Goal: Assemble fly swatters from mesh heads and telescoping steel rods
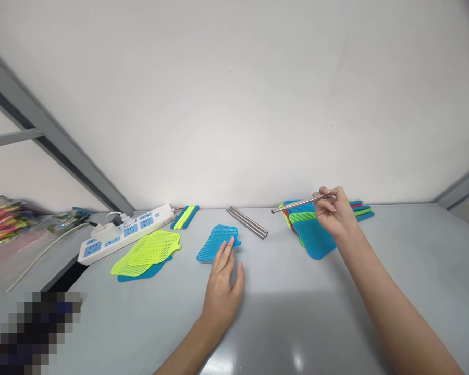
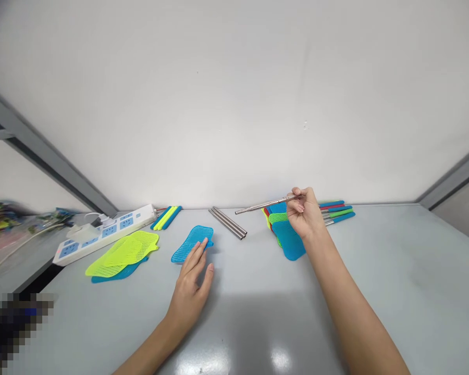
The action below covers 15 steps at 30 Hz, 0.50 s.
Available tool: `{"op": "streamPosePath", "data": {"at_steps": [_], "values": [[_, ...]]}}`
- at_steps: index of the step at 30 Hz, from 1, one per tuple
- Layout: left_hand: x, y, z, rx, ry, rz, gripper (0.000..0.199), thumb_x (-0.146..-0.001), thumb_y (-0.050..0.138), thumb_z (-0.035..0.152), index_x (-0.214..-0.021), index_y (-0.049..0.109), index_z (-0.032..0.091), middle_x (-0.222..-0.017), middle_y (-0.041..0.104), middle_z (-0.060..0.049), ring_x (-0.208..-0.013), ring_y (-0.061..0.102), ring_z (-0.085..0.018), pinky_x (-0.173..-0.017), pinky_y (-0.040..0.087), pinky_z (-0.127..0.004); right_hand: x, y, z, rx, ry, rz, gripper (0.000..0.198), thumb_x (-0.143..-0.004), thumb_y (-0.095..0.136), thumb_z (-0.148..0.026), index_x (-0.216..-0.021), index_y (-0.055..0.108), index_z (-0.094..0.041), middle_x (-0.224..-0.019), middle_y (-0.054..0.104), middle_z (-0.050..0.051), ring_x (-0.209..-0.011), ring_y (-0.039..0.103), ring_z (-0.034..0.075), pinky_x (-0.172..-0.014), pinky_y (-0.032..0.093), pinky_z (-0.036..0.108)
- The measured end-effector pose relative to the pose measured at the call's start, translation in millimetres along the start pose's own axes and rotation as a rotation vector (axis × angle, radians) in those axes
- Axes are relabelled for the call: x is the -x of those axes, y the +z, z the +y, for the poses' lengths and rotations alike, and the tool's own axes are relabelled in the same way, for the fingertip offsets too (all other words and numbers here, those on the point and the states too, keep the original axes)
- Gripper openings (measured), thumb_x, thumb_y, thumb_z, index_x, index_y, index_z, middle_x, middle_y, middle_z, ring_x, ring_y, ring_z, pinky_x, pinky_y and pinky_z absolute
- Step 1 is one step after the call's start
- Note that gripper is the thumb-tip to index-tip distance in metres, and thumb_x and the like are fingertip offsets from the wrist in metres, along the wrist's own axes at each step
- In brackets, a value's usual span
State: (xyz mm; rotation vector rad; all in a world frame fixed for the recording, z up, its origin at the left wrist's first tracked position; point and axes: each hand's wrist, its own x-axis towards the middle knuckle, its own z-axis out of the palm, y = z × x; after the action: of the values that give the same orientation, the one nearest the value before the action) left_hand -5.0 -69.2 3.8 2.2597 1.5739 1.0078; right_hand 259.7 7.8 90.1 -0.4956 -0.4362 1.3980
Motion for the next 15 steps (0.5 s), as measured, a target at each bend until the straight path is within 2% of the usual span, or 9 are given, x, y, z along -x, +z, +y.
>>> {"op": "streamPosePath", "data": {"at_steps": [6,9,11,15], "values": [[-2.0,2.1,-1.1,-0.025,-0.001,-0.016,0.039,-0.083,0.038,0.023,-0.121,0.040,0.021,-0.134,0.033,-0.003,-0.125,0.020,-0.021,-0.101,0.026,-0.043,-3.5,0.6,-2.3,0.062,-0.006,-0.007,0.022,-0.069,0.057,-0.016,-0.054,0.040,-0.018,-0.048,0.033,-0.007,-0.032,0.018,-0.001,-0.024,0.023,0.005],[-3.5,0.2,-2.0,-0.052,0.003,0.004,0.036,-0.082,0.038,0.024,-0.117,0.044,0.019,-0.133,0.033,-0.003,-0.125,0.021,-0.021,-0.101,0.026,-0.042,-3.2,2.4,-1.2,0.014,-0.025,-0.019,0.022,-0.070,0.058,-0.017,-0.056,0.041,-0.017,-0.049,0.036,-0.007,-0.034,0.024,-0.001,-0.025,0.024,0.004],[-4.6,-1.1,-2.9,-0.058,0.002,0.020,0.034,-0.082,0.038,0.024,-0.115,0.046,0.019,-0.133,0.034,-0.003,-0.125,0.022,-0.021,-0.100,0.027,-0.043,-3.1,3.2,0.5,0.007,-0.040,-0.033,0.022,-0.070,0.060,-0.023,-0.058,0.043,-0.017,-0.051,0.038,-0.007,-0.036,0.030,0.000,-0.027,0.026,0.004],[-6.7,-2.5,-4.7,-0.053,-0.007,0.052,0.033,-0.082,0.038,0.025,-0.114,0.047,0.021,-0.132,0.035,-0.003,-0.124,0.023,-0.022,-0.099,0.027,-0.044,-5.3,1.2,7.0,0.091,-0.016,-0.019,0.027,-0.066,0.062,-0.040,-0.062,0.046,-0.018,-0.045,0.031,-0.009,-0.036,0.034,0.002,-0.031,0.033,0.009]]}}
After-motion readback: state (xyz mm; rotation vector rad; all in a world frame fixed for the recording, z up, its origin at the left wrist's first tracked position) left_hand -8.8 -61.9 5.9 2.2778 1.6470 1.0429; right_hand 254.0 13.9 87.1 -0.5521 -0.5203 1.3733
